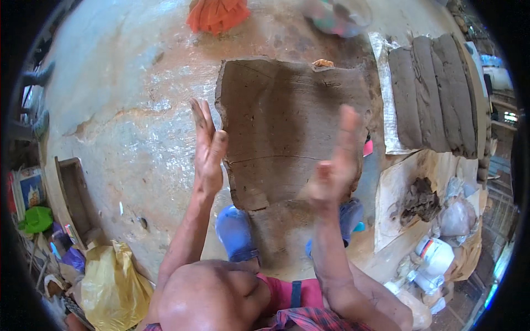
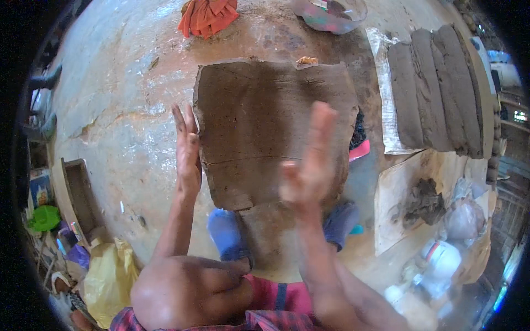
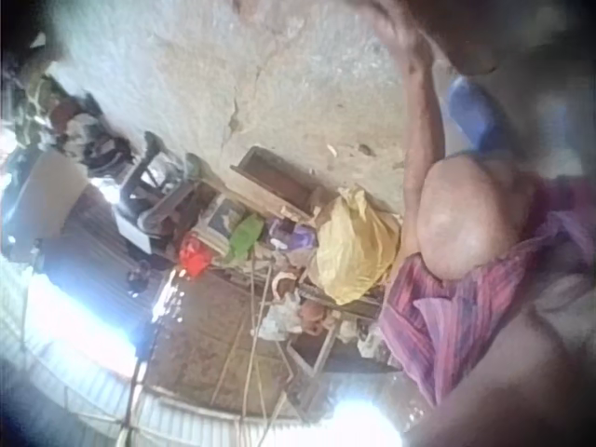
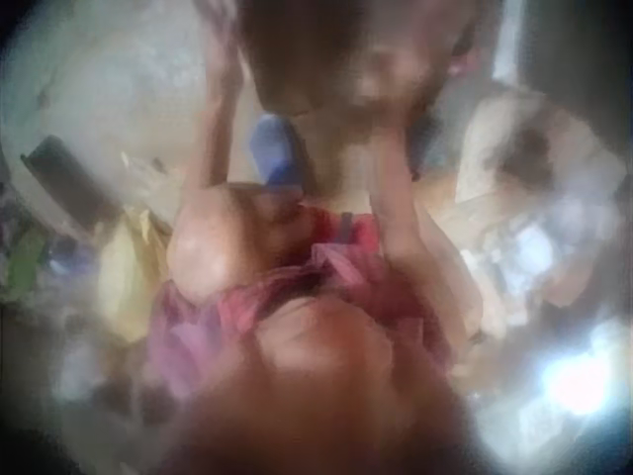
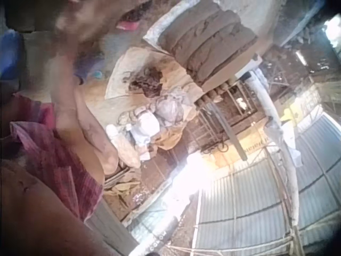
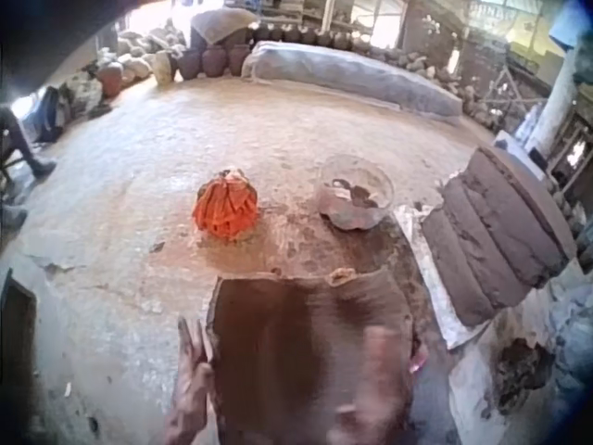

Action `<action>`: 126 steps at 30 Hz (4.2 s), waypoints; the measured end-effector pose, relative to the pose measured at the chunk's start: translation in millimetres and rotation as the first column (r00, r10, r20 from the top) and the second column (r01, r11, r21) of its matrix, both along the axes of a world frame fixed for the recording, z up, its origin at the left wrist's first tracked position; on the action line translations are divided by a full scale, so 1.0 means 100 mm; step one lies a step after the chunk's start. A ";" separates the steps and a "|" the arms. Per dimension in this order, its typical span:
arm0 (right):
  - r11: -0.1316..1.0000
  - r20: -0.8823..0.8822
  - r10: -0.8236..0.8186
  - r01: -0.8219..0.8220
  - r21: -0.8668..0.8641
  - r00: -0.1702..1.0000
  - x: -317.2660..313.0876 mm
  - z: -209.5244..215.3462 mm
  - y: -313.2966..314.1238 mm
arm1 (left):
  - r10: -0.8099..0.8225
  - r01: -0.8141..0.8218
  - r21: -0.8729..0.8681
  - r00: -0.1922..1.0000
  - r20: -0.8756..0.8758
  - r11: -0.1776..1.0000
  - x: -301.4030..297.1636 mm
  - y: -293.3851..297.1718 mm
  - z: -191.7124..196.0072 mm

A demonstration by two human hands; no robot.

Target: The person cleans the interior of a large clay mold with a cloth, then uses a scraper and a wooden rib to smooth the surface of a large slab of clay before pressing it into the mold and trimming the edges with a tool.

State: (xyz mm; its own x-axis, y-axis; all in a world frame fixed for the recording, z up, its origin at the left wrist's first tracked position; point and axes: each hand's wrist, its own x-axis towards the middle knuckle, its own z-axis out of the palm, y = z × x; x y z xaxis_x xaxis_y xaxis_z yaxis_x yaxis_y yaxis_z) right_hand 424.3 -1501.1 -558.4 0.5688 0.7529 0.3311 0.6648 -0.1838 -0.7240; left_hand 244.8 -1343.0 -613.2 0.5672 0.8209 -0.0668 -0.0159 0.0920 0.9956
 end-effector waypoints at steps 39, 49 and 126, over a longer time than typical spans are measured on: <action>0.740 -0.116 -0.129 0.173 0.650 0.985 0.30 -1.08 1.81 | -0.064 0.246 0.388 0.903 -0.424 0.888 0.54 0.42 0.14; 0.888 0.077 -0.183 0.131 0.442 0.980 0.40 -1.16 2.01 | -0.128 0.255 0.329 0.923 -0.364 0.909 0.56 0.56 0.10; 0.974 -0.537 -0.161 0.220 0.047 0.828 0.12 -0.33 -0.92 | -0.188 0.550 0.505 0.778 -0.600 0.666 1.80 -1.05 -0.66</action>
State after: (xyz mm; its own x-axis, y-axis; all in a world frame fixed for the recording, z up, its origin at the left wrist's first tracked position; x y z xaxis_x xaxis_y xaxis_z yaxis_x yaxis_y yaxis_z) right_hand 436.3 -1593.0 -591.7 0.8072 0.5903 0.0083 0.1364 -0.1728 -0.9755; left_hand 424.6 -1448.4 -679.7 0.8721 0.4882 0.0329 0.3411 -0.6550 0.6743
